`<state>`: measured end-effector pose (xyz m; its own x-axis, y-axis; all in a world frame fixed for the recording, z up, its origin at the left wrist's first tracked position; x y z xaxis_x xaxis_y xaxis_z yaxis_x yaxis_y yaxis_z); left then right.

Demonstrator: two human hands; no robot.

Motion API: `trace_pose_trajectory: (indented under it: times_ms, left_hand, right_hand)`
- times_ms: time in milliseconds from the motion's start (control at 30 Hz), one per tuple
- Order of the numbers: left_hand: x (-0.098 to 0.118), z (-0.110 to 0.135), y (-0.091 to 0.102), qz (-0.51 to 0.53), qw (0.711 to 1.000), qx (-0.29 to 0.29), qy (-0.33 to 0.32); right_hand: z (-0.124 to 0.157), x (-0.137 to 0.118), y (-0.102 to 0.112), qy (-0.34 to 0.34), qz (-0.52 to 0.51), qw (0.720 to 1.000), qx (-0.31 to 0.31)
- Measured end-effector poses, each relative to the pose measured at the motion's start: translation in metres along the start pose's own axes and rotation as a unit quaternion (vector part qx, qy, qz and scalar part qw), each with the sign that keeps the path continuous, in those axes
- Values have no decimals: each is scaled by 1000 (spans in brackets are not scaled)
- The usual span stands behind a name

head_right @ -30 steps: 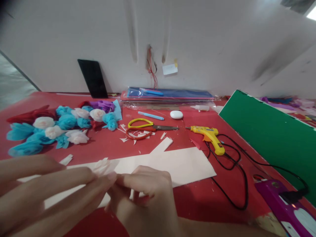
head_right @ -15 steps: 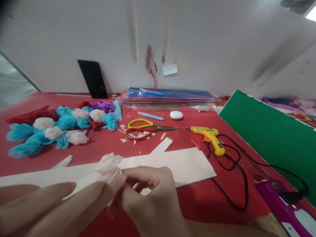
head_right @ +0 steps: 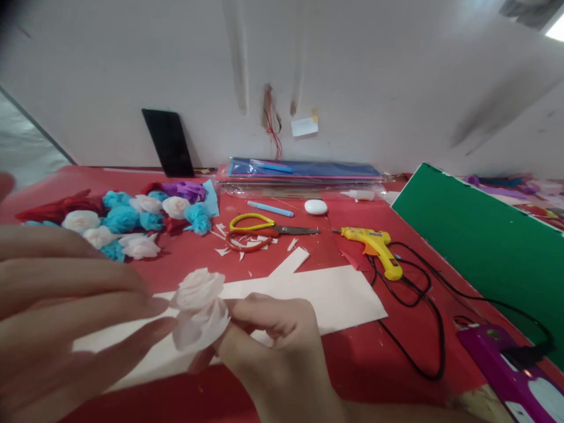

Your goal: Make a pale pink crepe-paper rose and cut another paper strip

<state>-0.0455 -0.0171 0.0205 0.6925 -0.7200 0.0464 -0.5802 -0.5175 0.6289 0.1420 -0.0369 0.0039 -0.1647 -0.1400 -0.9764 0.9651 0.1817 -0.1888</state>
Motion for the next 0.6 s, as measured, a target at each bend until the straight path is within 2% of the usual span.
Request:
trace_pose_trajectory:
  times_ms: [100,200,433,567,600]
  left_hand:
    - [7,-14,-1,42,999,32,-2]
    - [14,-12,-4,55,997,50,19]
    - [15,-13,-4,48,997,40,35]
    - [21,-6,-4,41,998,28,36]
    - [24,0,-5,41,997,52,45]
  right_hand:
    - [0,2,-1,33,14,999,16]
    - [1,4,-1,47,32,998,25]
    - [2,3,1,107,75,991,8]
    - [3,1,3,100,90,991,4]
    - [3,0,3,89,92,992,-7]
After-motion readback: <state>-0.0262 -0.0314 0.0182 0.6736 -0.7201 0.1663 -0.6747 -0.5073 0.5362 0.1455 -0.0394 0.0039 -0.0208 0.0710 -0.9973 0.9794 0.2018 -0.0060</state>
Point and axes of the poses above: each hand's wrist, its own z-axis away from the middle knuckle, its own y-axis out of the back of the hand, x = y × z, the point moved 1 cm from there along -z, towards the middle knuckle, and after that the axes turned 2 degrees about -z, right-handed, at the moved point
